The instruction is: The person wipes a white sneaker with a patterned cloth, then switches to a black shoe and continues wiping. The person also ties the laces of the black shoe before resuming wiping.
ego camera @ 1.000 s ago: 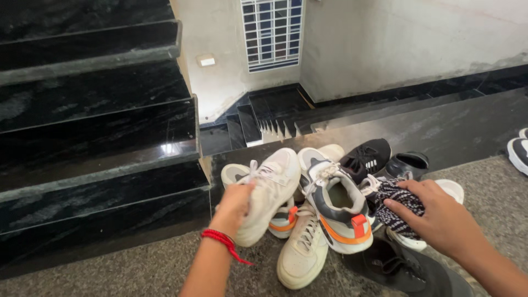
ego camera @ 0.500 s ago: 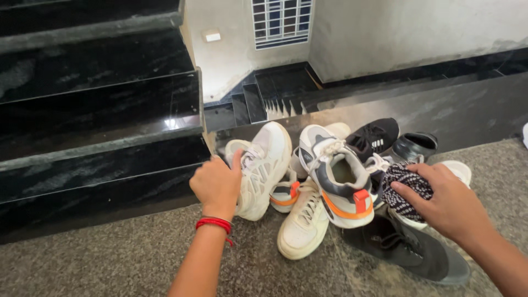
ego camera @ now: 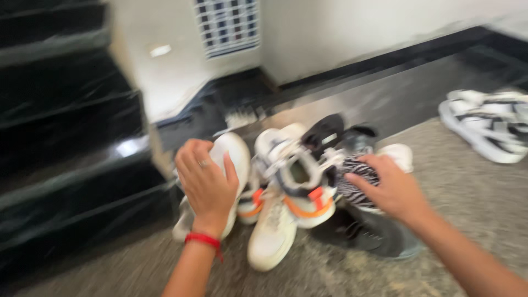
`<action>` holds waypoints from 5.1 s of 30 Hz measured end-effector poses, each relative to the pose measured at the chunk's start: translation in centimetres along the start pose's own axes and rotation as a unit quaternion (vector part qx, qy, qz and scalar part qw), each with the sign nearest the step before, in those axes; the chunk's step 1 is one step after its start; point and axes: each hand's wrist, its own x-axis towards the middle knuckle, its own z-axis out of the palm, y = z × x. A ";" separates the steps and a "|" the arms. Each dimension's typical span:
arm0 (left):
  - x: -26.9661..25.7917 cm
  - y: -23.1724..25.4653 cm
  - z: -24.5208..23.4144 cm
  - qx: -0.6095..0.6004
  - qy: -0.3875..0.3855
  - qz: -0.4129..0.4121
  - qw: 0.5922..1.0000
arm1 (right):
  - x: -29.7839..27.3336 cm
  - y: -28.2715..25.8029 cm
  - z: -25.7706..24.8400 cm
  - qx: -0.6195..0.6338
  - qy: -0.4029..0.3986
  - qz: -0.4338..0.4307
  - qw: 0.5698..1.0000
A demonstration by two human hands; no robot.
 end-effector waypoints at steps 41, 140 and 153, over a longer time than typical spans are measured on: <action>-5.4 53.4 22.2 -0.388 -0.544 0.265 0.696 | -6.1 45.6 -16.1 0.072 0.039 0.298 0.951; -23.0 51.4 27.6 -0.521 -0.476 0.183 0.685 | -14.5 34.8 -3.2 -0.097 0.121 0.343 0.926; -22.8 51.5 28.2 -0.506 -0.465 0.283 0.669 | -21.2 34.3 -13.9 0.014 -0.056 0.393 0.918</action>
